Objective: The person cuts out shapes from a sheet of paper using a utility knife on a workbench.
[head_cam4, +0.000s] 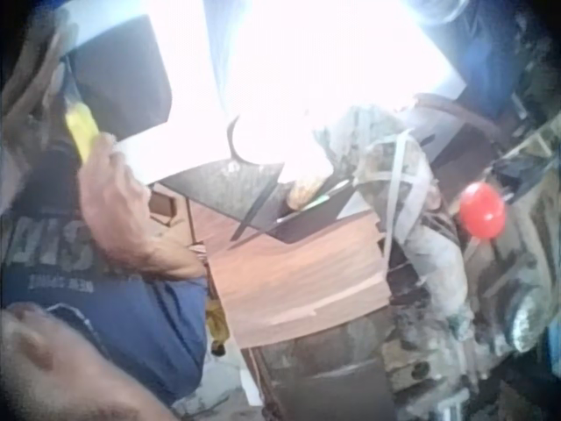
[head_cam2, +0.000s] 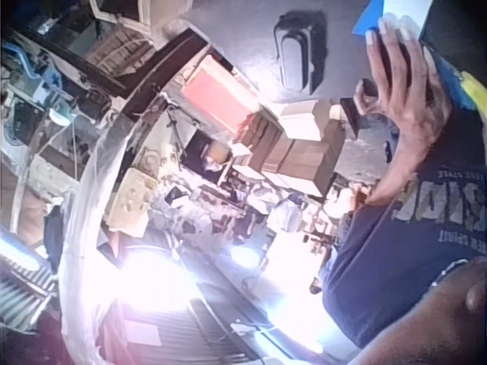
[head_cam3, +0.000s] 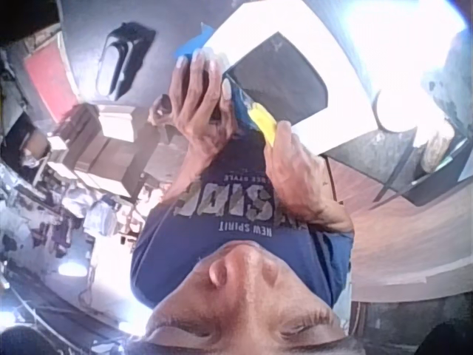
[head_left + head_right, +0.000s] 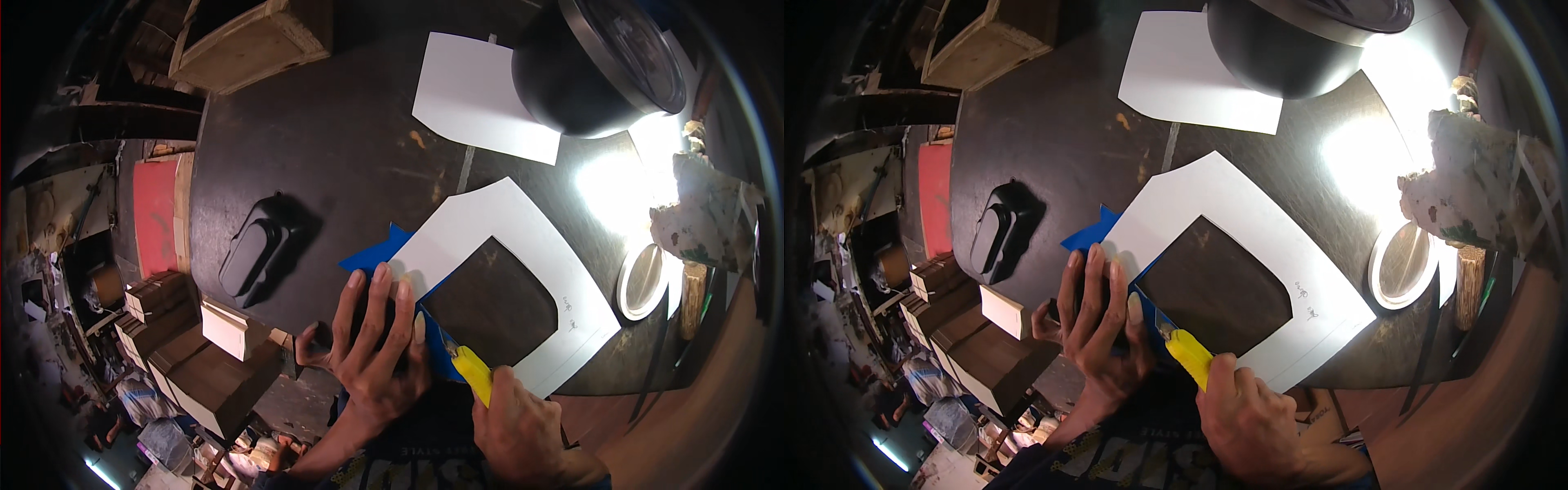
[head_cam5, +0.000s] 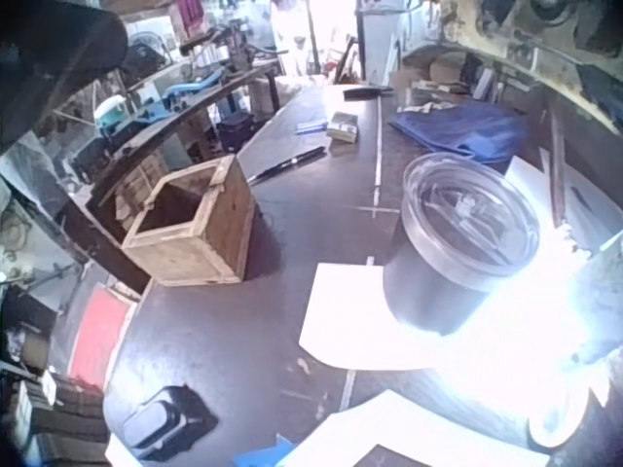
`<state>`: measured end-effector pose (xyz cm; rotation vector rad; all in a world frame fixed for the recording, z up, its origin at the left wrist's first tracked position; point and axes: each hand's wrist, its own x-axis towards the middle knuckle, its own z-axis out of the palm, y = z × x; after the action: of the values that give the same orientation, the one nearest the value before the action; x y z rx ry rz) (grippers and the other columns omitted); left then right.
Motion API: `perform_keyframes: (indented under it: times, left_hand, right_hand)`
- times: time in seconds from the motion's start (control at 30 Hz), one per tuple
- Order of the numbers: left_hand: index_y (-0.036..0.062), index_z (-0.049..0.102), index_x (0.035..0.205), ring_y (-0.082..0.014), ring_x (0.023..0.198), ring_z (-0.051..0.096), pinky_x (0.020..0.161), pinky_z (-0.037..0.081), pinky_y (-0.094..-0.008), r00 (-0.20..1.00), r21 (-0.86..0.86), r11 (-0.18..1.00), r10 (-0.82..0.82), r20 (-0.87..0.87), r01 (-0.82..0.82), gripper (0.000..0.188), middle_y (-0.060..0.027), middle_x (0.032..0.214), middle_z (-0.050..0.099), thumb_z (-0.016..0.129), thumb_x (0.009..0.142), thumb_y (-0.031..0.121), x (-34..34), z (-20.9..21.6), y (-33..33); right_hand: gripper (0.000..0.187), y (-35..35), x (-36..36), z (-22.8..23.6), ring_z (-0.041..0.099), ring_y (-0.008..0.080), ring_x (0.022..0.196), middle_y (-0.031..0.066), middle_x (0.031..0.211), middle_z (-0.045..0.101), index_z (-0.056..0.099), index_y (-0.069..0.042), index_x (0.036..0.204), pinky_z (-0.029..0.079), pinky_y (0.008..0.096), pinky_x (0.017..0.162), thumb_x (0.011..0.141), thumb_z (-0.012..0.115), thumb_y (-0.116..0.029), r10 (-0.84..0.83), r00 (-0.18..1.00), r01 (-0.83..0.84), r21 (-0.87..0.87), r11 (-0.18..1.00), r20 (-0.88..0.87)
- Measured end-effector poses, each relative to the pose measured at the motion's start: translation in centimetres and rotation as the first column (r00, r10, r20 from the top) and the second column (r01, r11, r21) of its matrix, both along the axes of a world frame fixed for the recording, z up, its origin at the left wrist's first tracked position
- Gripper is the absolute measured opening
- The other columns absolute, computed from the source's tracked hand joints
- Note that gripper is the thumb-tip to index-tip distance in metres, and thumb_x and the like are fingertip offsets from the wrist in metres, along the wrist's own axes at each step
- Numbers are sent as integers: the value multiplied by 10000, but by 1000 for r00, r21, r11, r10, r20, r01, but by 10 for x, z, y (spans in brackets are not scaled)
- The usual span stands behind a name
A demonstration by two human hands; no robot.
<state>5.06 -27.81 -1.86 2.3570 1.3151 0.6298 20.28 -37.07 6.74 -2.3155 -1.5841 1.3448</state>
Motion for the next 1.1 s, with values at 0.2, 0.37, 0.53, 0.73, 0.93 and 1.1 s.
perform_keyframes:
  times: [0.2,0.37,0.53,0.73,0.93,1.1]
  left_hand:
    - [0,707,1292,-456,1370,524,1158,423,-487,1000,-12,1000,-4,13,4,408,-224,1414,627,685,886,39,-1,3,1]
    - [-20,701,1293,-452,1386,513,1169,391,-506,999,-20,1000,10,-42,-10,394,-221,1425,621,637,912,56,-1,7,-1]
    - [-40,692,1300,-462,1402,497,1179,370,-536,1000,-10,1000,0,26,0,390,-227,1434,614,591,936,56,-2,-2,-1]
    - [76,736,1282,-312,1366,570,1207,130,-456,997,27,997,75,-35,-74,400,-104,1421,658,707,885,108,1,0,-3]
    - [4,710,1296,-427,1404,505,1174,381,-530,995,31,999,44,-88,-42,379,-194,1437,622,605,938,68,-1,3,-1]
    - [13,722,1282,-405,1399,518,1192,341,-487,998,-46,997,56,11,-56,370,-177,1427,636,641,928,81,-1,0,-4]
  right_hand:
    - [454,-16,3,-1,700,243,633,91,799,624,531,7,1181,529,366,504,884,784,-226,92,991,-99,64,993,101]
    - [444,-20,4,-5,688,236,629,90,794,621,538,0,1160,515,356,505,874,792,-225,106,988,-116,90,989,113]
    - [429,-25,12,2,686,237,655,92,790,616,543,-3,1137,529,343,551,866,795,-221,116,987,-122,48,991,108]
    - [387,-33,19,4,686,244,678,83,781,608,555,-10,1104,543,369,581,872,784,-218,151,978,-159,48,986,143]
    - [364,-29,36,0,706,269,622,152,766,666,552,27,1113,546,361,542,916,754,-203,95,995,-91,77,993,-44]
    - [319,-1,13,4,726,318,624,210,798,683,530,49,1138,562,366,506,965,714,-146,-61,992,96,333,938,-114]
